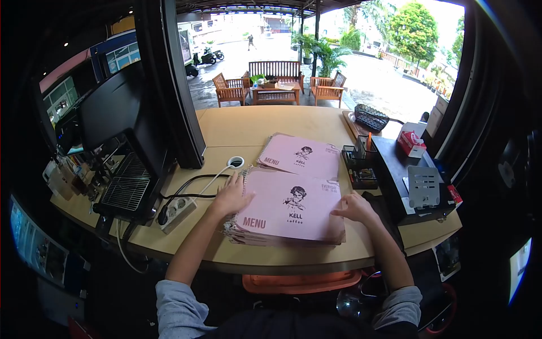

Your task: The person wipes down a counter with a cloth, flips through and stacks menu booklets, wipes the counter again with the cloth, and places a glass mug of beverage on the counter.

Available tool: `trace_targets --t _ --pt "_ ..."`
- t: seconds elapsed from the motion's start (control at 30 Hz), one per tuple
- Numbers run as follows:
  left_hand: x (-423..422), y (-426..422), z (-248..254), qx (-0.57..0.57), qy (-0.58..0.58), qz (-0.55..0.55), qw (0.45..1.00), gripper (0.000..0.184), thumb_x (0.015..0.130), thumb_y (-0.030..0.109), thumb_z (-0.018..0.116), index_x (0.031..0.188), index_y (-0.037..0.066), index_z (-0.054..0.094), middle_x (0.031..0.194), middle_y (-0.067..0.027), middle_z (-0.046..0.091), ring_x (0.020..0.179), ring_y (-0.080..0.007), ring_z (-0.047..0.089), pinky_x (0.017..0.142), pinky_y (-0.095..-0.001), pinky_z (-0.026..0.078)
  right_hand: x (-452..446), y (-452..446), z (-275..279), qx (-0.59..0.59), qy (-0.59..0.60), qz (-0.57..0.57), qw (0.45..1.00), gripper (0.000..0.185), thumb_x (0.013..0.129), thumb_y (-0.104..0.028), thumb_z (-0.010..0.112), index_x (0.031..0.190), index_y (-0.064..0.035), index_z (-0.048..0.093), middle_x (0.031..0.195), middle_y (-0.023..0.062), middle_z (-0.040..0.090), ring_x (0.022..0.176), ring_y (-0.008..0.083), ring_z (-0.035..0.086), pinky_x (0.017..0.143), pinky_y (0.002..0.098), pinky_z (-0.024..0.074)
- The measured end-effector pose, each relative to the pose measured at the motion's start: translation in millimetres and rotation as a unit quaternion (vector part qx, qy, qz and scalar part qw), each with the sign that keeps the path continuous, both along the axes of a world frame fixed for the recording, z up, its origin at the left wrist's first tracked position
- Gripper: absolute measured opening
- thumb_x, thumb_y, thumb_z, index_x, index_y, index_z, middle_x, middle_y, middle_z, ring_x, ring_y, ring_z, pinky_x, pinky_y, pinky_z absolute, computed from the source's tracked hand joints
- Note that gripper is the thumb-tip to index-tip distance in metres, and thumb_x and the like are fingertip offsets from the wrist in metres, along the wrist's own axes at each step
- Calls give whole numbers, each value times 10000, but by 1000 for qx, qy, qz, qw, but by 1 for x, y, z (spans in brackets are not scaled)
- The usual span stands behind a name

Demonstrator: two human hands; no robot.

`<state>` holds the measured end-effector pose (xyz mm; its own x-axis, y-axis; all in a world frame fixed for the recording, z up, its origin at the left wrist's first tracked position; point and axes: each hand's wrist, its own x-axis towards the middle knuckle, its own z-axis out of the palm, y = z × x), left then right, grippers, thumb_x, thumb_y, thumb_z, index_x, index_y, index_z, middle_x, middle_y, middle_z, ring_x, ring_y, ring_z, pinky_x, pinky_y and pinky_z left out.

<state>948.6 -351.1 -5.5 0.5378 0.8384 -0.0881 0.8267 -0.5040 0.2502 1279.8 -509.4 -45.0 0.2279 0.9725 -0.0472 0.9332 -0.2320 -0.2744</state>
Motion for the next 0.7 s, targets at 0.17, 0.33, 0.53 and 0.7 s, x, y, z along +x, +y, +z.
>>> trace_targets --t 0.17,0.33,0.53,0.7 --pt "52 79 -9 36 -185 -4 982 699 830 435 522 1279 -76 361 1347 -279 342 1242 -365 373 1021 -381 319 25 77 -7 123 25 -71 990 548 763 -425 640 1078 19 573 965 225 594 971 342 568 853 373 448" --pt "102 144 -25 -66 -48 46 996 579 816 372 543 1149 -100 508 1214 -286 487 1136 -352 493 961 -373 391 34 115 7 -27 242 -150 958 476 810 -362 604 970 86 584 946 250 622 941 347 603 803 406 472" --pt "124 191 -63 -203 -74 126 968 509 780 376 536 1072 -37 597 1146 -229 563 1065 -338 552 908 -362 430 54 130 -36 35 152 -125 980 809 790 -377 612 1349 74 243 1189 281 511 1121 339 517 966 350 386" --pt "126 189 -45 -151 -63 125 979 501 793 390 527 1027 -44 612 1079 -249 589 995 -325 592 870 -358 453 54 129 -44 85 127 -133 979 760 800 -418 595 1334 42 308 1188 281 512 1111 363 517 959 365 387"
